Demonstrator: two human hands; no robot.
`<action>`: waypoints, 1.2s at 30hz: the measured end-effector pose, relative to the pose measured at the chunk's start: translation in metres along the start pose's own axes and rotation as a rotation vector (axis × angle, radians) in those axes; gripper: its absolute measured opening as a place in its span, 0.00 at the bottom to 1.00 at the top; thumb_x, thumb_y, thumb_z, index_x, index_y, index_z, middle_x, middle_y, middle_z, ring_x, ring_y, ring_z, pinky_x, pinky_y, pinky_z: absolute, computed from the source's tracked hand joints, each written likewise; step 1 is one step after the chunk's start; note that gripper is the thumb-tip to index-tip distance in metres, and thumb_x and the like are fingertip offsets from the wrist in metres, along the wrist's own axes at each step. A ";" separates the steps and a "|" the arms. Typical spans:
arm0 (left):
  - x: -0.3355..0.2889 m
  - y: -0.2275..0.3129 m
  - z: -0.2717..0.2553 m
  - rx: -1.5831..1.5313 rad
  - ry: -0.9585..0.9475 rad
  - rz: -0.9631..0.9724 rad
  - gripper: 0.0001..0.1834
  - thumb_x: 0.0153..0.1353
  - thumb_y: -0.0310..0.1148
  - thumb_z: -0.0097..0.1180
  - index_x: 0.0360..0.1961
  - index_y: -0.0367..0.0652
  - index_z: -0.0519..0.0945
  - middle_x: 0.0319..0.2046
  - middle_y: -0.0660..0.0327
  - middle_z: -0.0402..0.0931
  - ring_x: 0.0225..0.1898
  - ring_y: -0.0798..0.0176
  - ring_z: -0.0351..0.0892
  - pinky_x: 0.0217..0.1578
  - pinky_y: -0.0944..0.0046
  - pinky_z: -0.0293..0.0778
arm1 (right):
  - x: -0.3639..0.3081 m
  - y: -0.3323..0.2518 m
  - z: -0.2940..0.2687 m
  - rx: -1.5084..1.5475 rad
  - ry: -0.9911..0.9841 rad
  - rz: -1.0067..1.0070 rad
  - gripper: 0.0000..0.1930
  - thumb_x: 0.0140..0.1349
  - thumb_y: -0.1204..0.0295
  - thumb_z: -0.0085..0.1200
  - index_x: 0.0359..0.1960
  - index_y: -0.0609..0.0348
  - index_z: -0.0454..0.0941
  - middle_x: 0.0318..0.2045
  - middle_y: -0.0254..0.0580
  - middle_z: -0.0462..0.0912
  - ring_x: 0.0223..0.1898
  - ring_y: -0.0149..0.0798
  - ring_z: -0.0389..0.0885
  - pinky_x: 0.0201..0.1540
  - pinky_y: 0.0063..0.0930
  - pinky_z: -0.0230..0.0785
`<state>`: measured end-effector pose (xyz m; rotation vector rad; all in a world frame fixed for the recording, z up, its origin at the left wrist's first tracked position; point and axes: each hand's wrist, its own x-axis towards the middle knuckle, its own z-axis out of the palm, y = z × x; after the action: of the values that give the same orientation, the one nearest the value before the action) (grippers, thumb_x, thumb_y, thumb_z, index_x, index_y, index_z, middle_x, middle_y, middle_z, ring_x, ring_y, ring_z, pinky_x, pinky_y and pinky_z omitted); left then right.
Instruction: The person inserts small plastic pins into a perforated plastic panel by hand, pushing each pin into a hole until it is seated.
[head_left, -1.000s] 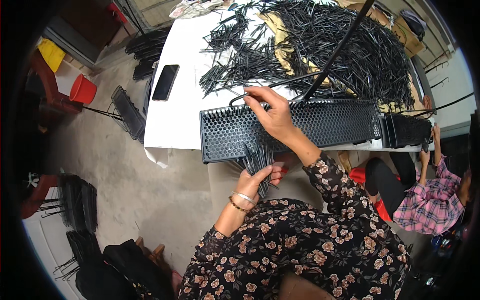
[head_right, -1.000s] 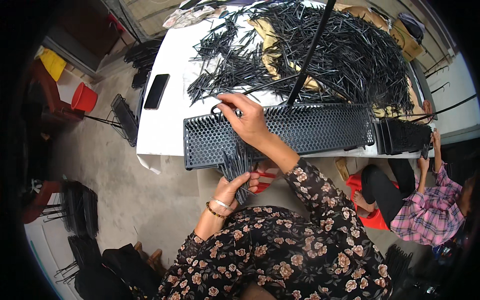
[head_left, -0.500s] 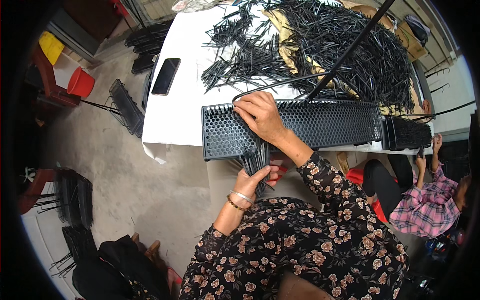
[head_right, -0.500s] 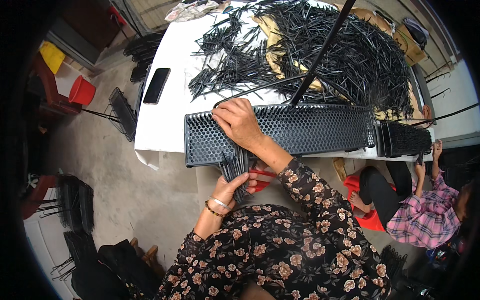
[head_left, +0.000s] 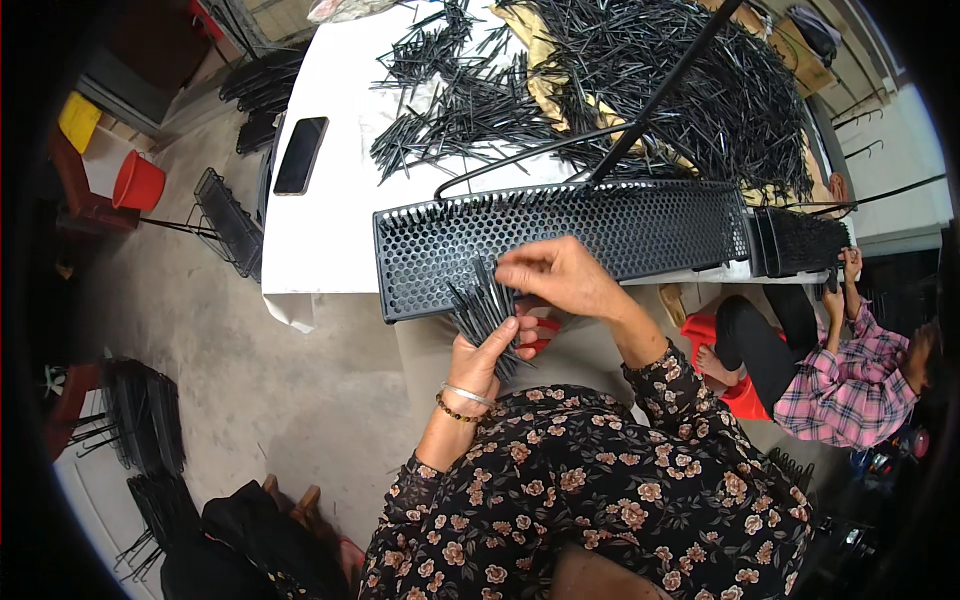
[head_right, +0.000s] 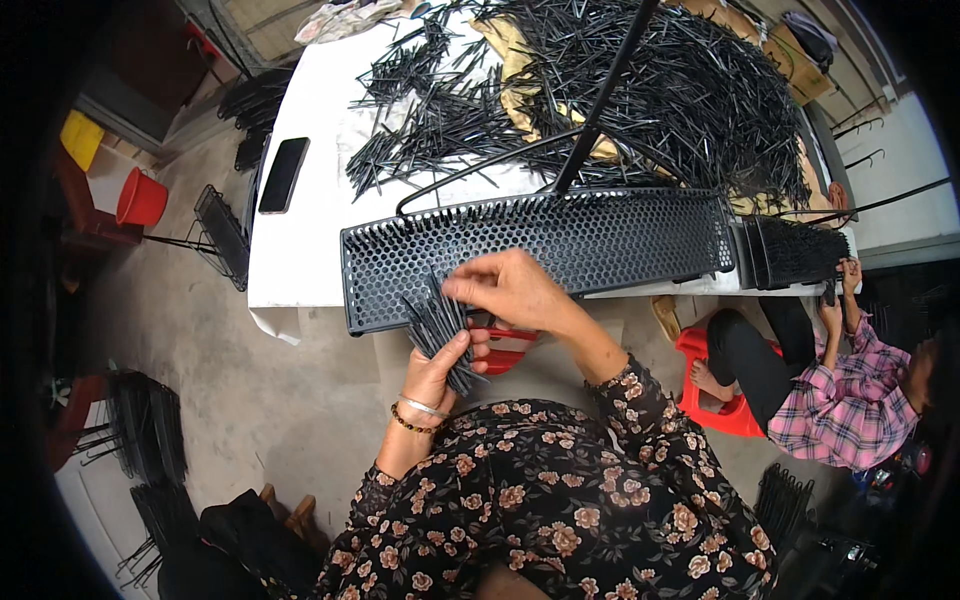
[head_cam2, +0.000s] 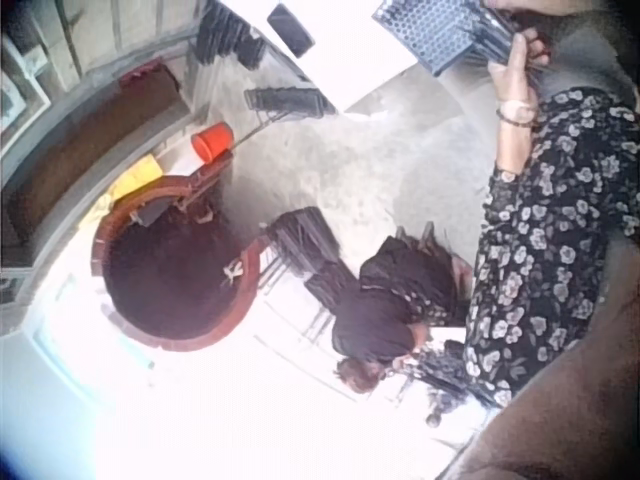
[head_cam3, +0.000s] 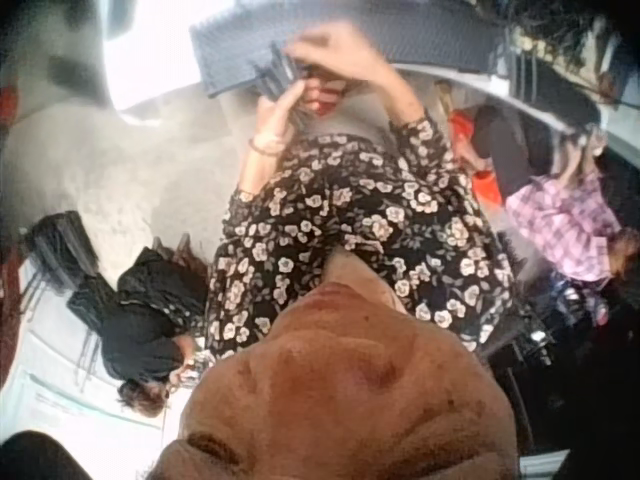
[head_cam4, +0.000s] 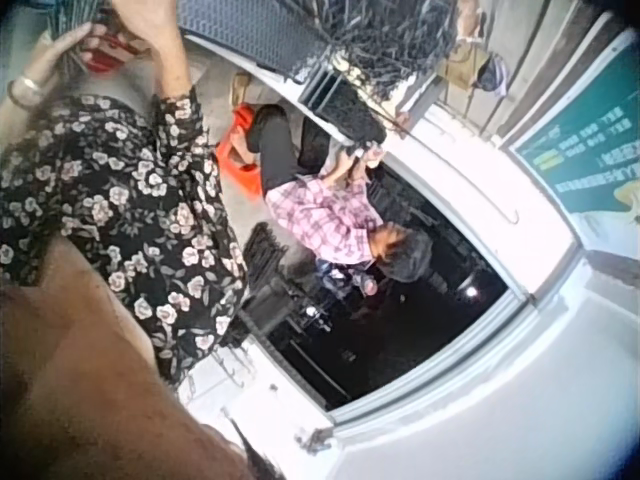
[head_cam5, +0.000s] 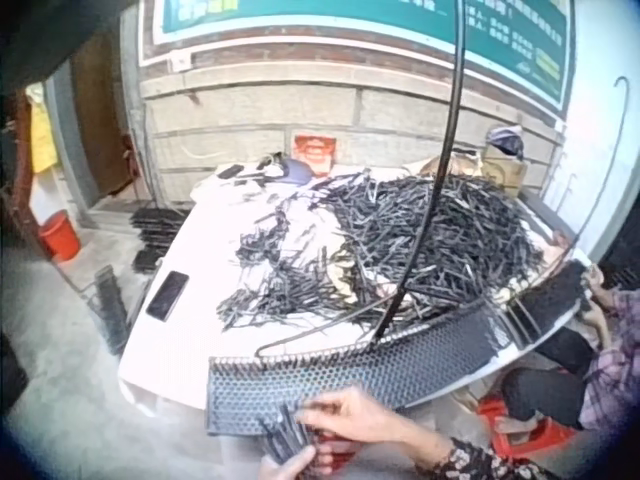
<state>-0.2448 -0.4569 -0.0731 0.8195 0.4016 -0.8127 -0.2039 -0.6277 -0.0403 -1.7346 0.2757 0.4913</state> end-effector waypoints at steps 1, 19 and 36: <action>0.001 0.000 -0.002 0.016 -0.011 0.010 0.12 0.60 0.29 0.53 0.44 0.34 0.74 0.37 0.53 0.79 0.35 0.64 0.80 0.31 0.67 0.79 | -0.002 0.004 0.002 -0.008 -0.007 -0.059 0.16 0.56 0.66 0.59 0.38 0.69 0.79 0.26 0.38 0.81 0.27 0.24 0.75 0.29 0.19 0.70; -0.002 -0.011 0.001 -0.012 0.059 -0.065 0.10 0.59 0.29 0.55 0.40 0.35 0.74 0.36 0.51 0.78 0.33 0.61 0.80 0.34 0.63 0.79 | 0.070 -0.023 0.013 -0.192 0.417 -0.727 0.08 0.56 0.72 0.57 0.35 0.62 0.80 0.30 0.40 0.82 0.30 0.32 0.78 0.34 0.24 0.69; 0.000 -0.005 -0.005 -0.008 0.035 -0.058 0.14 0.58 0.25 0.54 0.45 0.33 0.73 0.34 0.54 0.79 0.31 0.64 0.80 0.33 0.65 0.79 | 0.079 -0.005 0.022 -0.441 0.476 -0.885 0.09 0.53 0.71 0.59 0.36 0.57 0.80 0.30 0.38 0.82 0.33 0.38 0.78 0.42 0.30 0.66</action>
<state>-0.2490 -0.4553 -0.0787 0.8186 0.4609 -0.8513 -0.1364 -0.5991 -0.0762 -2.1689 -0.3011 -0.5523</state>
